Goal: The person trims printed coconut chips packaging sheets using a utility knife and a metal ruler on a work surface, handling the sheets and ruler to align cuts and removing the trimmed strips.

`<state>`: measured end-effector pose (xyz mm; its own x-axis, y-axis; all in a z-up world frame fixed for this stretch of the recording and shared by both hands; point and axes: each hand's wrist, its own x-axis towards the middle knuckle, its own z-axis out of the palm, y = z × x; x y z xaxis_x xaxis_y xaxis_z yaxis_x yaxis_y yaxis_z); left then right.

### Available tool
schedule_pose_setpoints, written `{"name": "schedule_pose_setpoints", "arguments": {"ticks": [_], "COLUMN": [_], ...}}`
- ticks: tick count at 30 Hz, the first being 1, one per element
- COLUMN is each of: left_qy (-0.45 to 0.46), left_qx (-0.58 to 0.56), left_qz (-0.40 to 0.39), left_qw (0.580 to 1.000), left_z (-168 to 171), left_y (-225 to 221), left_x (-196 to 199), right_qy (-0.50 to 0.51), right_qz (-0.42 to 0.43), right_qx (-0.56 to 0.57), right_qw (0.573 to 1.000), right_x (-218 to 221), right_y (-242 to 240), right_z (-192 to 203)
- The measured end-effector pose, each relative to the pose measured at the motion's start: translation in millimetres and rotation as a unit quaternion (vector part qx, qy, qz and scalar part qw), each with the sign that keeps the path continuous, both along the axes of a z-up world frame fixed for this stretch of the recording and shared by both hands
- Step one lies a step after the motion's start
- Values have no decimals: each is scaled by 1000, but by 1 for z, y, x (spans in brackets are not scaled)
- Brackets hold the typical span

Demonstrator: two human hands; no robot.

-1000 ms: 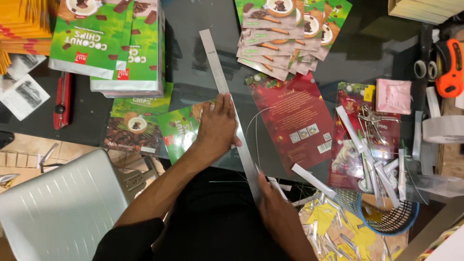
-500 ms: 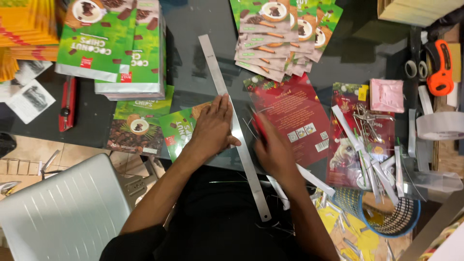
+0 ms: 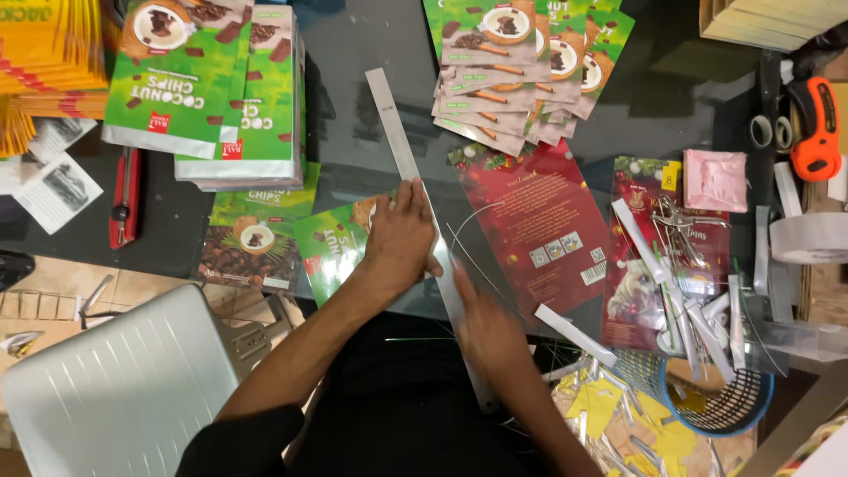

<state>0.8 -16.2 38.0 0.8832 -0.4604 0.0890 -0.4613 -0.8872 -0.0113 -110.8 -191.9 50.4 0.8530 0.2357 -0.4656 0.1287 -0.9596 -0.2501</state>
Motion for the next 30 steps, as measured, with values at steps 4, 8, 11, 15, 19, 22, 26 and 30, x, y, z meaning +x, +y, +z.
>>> {"name": "schedule_pose_setpoints", "arguments": {"ticks": [4, 8, 11, 15, 19, 22, 26, 30], "left_qy": [18, 139, 225, 257, 239, 225, 205, 298], "left_qx": [-4, -22, -60, -124, -101, -97, -87, -138], "left_qz": [16, 33, 61, 77, 74, 67, 53, 80], "left_qw": [1000, 990, 971, 955, 963, 967, 973, 941], "left_z": [-10, 12, 20, 33, 33, 33, 27, 46], "left_y": [-2, 8, 20, 32, 35, 41, 45, 55], "left_x": [0, -7, -20, -29, -28, -23, -23, -12], "right_qy": [-18, 119, -165, -221, -271, -216, -172, -292], "right_qz": [-26, -103, -113, -139, -81, -134, -282, -389], "right_qx": [44, 74, 117, 208, 156, 173, 32, -153], "right_qw": [999, 985, 973, 943, 946, 952, 943, 860], "right_x": [-87, -75, -26, 68, 109, 105, 48, -53], "right_y": [-61, -95, -66, -5, 18, -11, -93, -240], "right_z": [17, 49, 34, 37, 31, 28, 60, -2]}}
